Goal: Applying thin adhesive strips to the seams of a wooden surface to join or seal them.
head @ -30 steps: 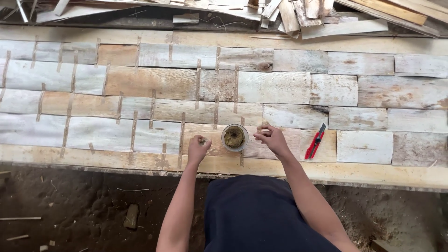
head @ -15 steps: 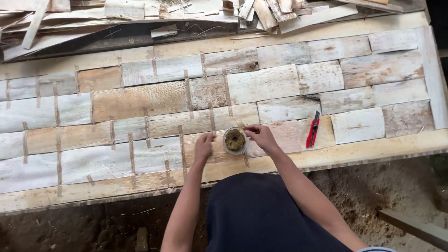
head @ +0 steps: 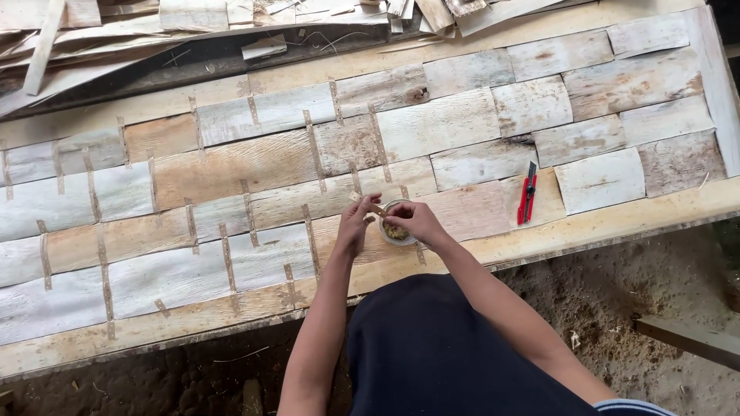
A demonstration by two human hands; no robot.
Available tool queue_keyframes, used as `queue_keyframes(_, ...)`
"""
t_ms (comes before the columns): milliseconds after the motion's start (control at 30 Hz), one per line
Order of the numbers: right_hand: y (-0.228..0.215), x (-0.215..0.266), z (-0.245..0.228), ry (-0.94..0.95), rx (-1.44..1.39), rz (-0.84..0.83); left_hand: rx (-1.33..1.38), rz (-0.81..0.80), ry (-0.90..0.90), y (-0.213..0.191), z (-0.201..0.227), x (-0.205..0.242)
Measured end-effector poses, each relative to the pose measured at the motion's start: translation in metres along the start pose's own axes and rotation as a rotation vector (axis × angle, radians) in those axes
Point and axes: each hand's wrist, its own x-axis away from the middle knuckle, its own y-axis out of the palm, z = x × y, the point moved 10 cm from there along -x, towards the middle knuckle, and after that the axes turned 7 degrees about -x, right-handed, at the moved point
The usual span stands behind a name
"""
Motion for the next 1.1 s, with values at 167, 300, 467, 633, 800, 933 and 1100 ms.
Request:
queue_keyframes(167, -0.008, -0.003, 0.02, 0.054, -0.04, 0.029, -0.063, 0.061, 0.023, -0.038, -0.005, -0.014)
queue_keyframes(300, -0.016, 0.001, 0.028, 0.096, -0.035, 0.08, -0.126, 0.157, 0.109, -0.074, -0.001, -0.026)
queue_keyframes(467, -0.032, 0.001, 0.037, 0.11, 0.04, 0.128, -0.27, 0.218, 0.178, -0.094, -0.008, -0.032)
queue_keyframes(633, -0.047, 0.0, 0.041, 0.106, 0.157, 0.209, -0.404, 0.268, 0.198, -0.112, -0.035, -0.041)
queue_keyframes(800, -0.049, 0.002, 0.031, 0.132, 0.309, 0.26, -0.371, 0.342, 0.251, -0.106, -0.02, -0.02)
queue_keyframes(933, -0.046, -0.011, 0.036, 0.139, 0.41, 0.237, -0.574, 0.505, 0.398, -0.09, 0.012, 0.016)
queue_keyframes(1100, -0.047, -0.035, 0.051, 0.166, 0.641, 0.212, -0.86, 0.255, 0.747, -0.007, -0.001, 0.047)
